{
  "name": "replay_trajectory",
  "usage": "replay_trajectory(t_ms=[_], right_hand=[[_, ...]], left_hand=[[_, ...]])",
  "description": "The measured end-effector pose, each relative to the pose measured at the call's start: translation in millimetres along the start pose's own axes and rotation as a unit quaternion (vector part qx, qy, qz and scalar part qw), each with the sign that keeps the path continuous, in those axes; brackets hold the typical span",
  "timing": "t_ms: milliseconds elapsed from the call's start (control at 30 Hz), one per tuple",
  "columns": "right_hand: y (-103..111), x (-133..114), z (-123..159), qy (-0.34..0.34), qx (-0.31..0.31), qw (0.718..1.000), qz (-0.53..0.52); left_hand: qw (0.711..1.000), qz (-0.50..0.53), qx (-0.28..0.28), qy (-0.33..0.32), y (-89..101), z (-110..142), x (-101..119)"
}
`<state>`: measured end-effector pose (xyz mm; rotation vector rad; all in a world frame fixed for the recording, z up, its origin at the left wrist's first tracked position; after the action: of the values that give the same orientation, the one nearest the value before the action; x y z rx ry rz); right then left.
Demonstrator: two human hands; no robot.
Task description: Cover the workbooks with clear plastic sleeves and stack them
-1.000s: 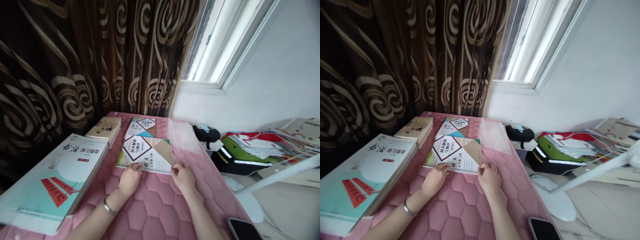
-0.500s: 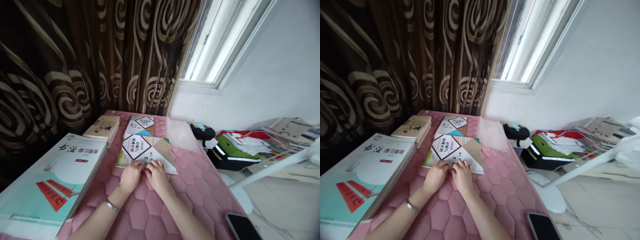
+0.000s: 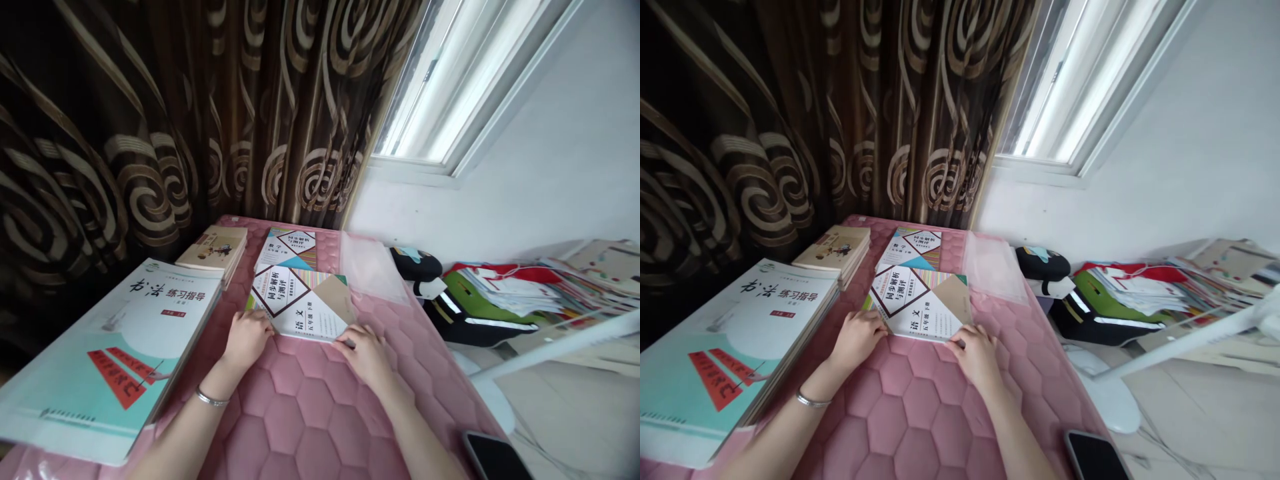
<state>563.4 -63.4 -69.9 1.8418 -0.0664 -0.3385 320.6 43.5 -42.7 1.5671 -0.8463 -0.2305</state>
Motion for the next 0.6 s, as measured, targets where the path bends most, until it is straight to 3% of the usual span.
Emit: replay_trajectory(t_ms=[200,433,600], right_hand=[[6,32,3,-0.037,-0.031,0.996,-0.079],[7,39,3,-0.02,-0.034,0.992,-0.12],[5,41,4,-0.015,-0.035,0.99,-0.134]], left_hand=[[0.998,0.03,-0.001,0.049,10.3,1,-16],[0.989,0.108,-0.021,0.104,13.6,1,-31],[0.987,0.122,-0.022,0.106,12.8,0,-34]])
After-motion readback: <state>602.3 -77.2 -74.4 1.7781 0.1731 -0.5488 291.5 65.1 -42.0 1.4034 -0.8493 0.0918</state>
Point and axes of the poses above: each hand's wrist, its own z-axis away from the middle knuckle, its own y-axis out of the back of the hand, x = y × z, the point moved 4 cm from there along -z, towards the middle knuckle, and after that the axes turned 7 degrees about z, right-handed, at the moved point
